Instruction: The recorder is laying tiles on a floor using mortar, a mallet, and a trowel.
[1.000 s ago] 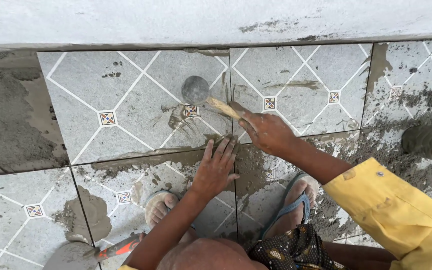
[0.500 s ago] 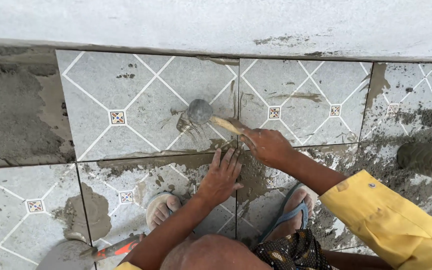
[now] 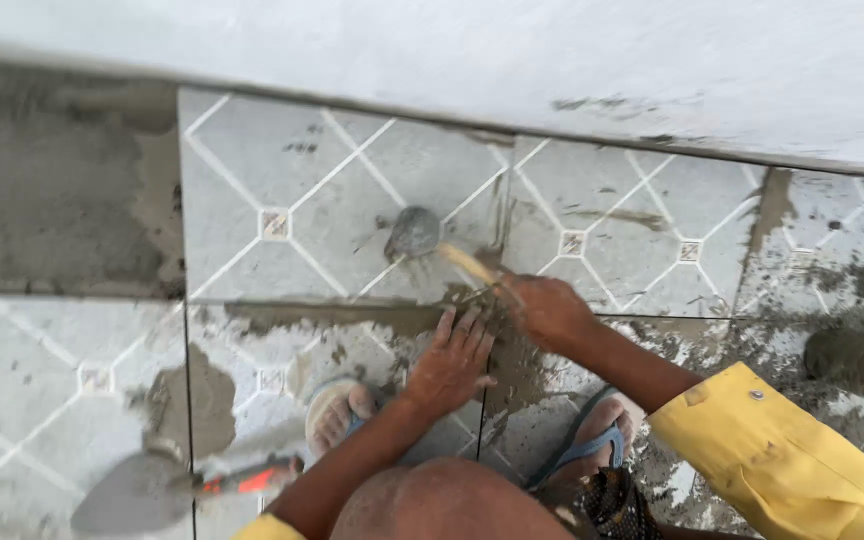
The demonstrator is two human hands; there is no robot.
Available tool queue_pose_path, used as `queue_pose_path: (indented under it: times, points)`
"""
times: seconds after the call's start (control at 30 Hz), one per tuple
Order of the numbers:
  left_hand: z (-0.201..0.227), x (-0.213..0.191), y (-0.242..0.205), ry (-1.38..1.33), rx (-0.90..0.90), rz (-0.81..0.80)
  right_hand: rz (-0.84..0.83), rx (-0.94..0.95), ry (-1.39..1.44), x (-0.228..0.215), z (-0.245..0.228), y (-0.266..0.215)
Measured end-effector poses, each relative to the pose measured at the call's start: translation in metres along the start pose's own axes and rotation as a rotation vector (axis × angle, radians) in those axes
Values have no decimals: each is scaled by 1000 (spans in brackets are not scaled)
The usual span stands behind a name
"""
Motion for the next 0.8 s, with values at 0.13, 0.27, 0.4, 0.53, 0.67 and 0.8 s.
queue_pose_path:
  times: [0.13, 0.27, 0.4, 0.53, 0.67, 0.8]
  points:
    - [-25, -2, -37, -76, -142, 1, 214, -194, -52, -1, -6, -12]
    - [-53, 0, -73, -91, -279, -103, 258, -333, -121, 6, -28, -13]
    - [-96, -16, -116, -88, -539, -130, 205, -269, -175, 18, -29, 3]
    - [-122, -3, -158, -199, -744, -218, 240, -353, -225, 18, -50, 7]
    - [-142, -7, -195, -149, -858, -73, 293, -368, -131, -14, -92, 12]
    - [-153, -21, -224, -112, -957, 71, 125, -147, 117, -41, -124, 32]
Point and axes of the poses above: each hand's wrist, its own y-axis towards the middle knuckle, its own x-axis out of the palm, z = x × y, the point moved 9 cm from there along y, towards the middle knuckle, and after that the axes turned 12 degrees about x, right-handed, at the moved point
